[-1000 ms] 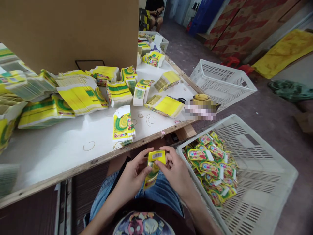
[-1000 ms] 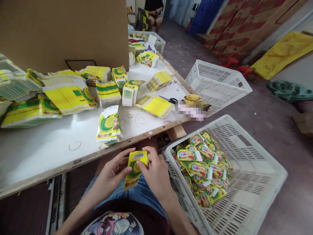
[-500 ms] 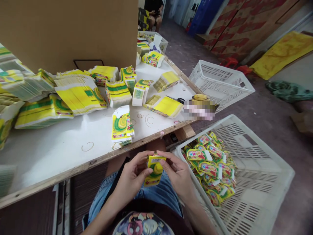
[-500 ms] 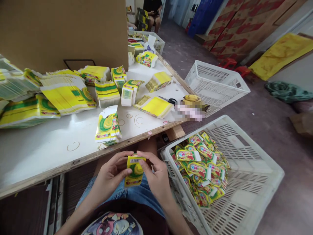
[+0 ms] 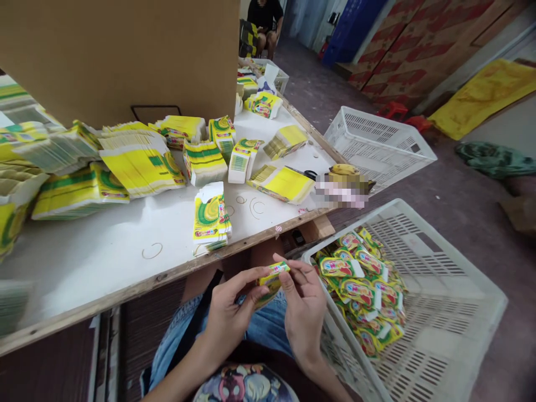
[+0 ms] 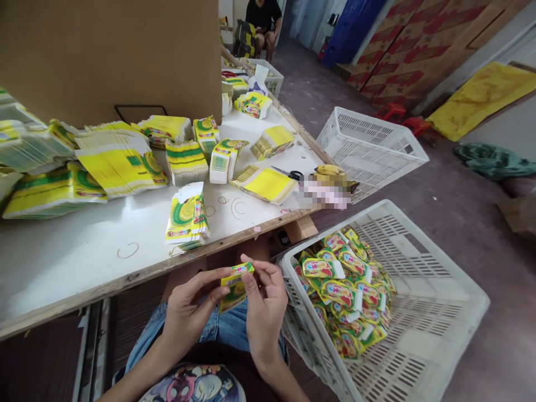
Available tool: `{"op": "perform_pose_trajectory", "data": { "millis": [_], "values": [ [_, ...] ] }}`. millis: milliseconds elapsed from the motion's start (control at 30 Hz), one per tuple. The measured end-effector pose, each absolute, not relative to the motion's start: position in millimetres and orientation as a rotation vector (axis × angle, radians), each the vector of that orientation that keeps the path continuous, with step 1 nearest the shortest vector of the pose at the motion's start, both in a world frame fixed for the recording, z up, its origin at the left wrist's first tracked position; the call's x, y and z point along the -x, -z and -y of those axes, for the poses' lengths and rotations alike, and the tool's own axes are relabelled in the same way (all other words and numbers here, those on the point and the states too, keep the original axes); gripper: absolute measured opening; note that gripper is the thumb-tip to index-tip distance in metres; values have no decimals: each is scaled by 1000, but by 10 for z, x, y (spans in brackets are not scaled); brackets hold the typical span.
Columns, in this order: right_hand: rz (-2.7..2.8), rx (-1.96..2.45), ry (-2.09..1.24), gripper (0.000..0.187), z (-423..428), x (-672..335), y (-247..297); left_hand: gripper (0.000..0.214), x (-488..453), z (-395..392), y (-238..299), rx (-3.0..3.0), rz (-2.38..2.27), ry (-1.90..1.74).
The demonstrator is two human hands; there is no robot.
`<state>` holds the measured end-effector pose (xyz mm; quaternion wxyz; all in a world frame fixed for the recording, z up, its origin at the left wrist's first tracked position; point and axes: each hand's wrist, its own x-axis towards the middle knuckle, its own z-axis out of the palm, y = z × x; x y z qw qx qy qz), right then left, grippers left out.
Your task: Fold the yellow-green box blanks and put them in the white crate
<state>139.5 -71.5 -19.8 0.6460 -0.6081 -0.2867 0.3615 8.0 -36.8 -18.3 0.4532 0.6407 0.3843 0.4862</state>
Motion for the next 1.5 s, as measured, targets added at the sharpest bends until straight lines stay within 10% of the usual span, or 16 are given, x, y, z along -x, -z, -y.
{"op": "perform_pose_trajectory", "data": {
  "millis": [333, 567, 733, 933, 1100, 1500],
  "values": [
    [1113, 1446, -588, 8, 729, -1545, 186, 25, -81, 378, 203, -1656, -872, -1169],
    [1224, 2019, 576, 31, 801, -2770, -60, 44, 485, -236, 168, -1661, -1788, -1360],
    [1322, 1919, 151, 35, 738, -2548, 9, 29, 734, -550, 290, -1664, -1905, -817],
    [1406, 1626, -190, 15, 583, -1739, -64, 19, 613, -176, 16, -1584, -1490, -1103],
    [1638, 1475, -482, 62, 526, -1382, -162, 19, 271, 237, -98, -1596, -913, -891],
    [1391, 1564, -657, 51, 613, -1432, -7, 27, 132, 332, 52, -1317, -869, -943]
  ]
}}
